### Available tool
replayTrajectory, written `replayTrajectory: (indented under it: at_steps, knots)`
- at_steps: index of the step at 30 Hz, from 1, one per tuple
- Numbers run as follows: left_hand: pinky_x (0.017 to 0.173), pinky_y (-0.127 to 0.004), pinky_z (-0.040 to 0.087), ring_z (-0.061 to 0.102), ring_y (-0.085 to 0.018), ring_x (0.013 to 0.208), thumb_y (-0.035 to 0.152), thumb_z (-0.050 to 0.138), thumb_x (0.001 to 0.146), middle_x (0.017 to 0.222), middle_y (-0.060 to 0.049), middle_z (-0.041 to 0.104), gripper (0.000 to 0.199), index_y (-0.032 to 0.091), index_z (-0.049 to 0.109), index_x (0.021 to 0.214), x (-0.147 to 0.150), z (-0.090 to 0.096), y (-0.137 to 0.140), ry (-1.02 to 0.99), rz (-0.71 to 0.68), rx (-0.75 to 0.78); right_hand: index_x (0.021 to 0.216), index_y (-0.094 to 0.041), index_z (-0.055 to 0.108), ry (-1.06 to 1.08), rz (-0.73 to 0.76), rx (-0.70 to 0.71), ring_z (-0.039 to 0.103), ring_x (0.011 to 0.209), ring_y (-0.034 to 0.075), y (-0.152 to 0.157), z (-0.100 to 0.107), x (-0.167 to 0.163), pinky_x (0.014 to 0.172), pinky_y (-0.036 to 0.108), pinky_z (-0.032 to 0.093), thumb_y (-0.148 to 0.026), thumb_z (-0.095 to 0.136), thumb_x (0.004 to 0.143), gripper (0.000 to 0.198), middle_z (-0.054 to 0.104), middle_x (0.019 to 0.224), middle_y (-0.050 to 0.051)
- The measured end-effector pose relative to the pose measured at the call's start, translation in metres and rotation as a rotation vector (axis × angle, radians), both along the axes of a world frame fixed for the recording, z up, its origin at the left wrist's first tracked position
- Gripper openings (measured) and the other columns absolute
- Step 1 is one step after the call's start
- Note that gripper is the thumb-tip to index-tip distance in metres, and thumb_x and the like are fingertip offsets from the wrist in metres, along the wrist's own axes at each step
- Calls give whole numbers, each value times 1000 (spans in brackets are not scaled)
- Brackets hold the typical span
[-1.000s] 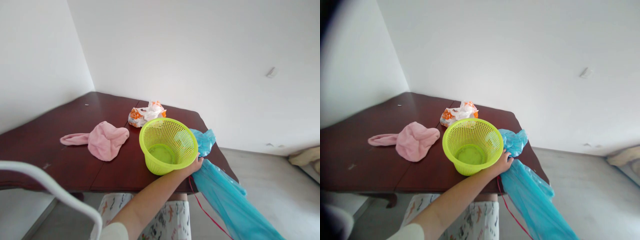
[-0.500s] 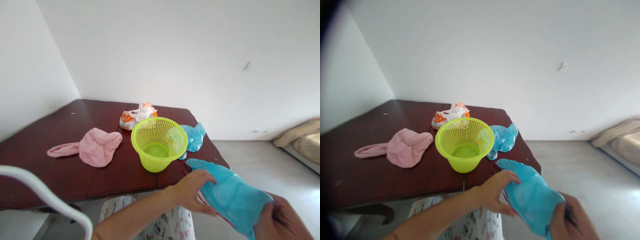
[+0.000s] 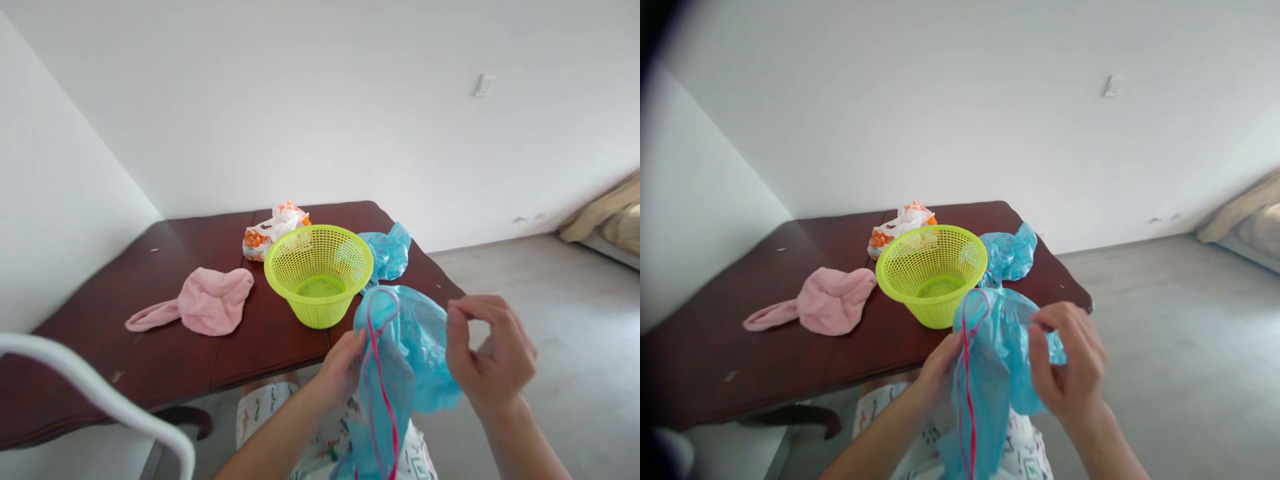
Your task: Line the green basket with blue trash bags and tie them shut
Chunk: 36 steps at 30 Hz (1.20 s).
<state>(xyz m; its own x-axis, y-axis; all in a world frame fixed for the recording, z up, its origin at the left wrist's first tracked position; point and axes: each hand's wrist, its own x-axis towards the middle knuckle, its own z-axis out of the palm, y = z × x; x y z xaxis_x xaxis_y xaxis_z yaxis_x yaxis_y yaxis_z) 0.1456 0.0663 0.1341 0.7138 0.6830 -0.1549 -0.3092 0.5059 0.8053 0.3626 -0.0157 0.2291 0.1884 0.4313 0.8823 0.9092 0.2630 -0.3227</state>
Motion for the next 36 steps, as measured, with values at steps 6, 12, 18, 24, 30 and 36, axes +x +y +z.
replayTrajectory:
  at_steps: [6,12,18,24,30,36]
  knots:
    - [97,-42,63,75,-29,102,85,75,104,103,-9,83,65,21,83,95,-29,12,0,264,-89,400,137,-24,81,493,355,-466,81,102,29,-14,-53,-60,91,38,68,-53,76,117,35,87,121,11]
    - [100,-42,59,73,-29,98,75,44,122,104,-11,82,66,22,78,103,-59,20,11,352,11,862,105,-24,82,505,314,-552,73,92,26,-7,-87,-72,86,36,66,-51,77,115,29,80,99,8]
    - [88,-33,56,75,-25,98,48,76,112,108,-5,82,27,23,77,121,-74,24,9,512,64,907,86,-23,69,402,558,-743,64,82,20,-2,-66,-80,78,31,57,-44,67,120,40,70,82,2]
    - [85,-35,49,74,-25,93,16,52,105,100,-4,81,24,23,75,104,-88,20,18,739,191,942,106,-24,77,106,311,-686,76,87,21,7,-58,-54,78,32,54,-28,55,120,26,81,99,6]
    - [82,-38,41,68,-25,87,12,52,95,92,-2,77,20,24,66,90,-126,19,32,993,82,1031,130,-26,82,-74,-62,-591,85,95,24,-6,-65,-3,78,33,58,-26,53,118,31,90,126,8]
    - [107,-41,60,77,-30,130,22,60,107,142,-10,81,33,25,74,136,-148,24,18,539,115,739,125,-25,87,222,142,-591,85,92,25,-13,-76,4,84,33,68,-36,63,115,28,90,113,8]
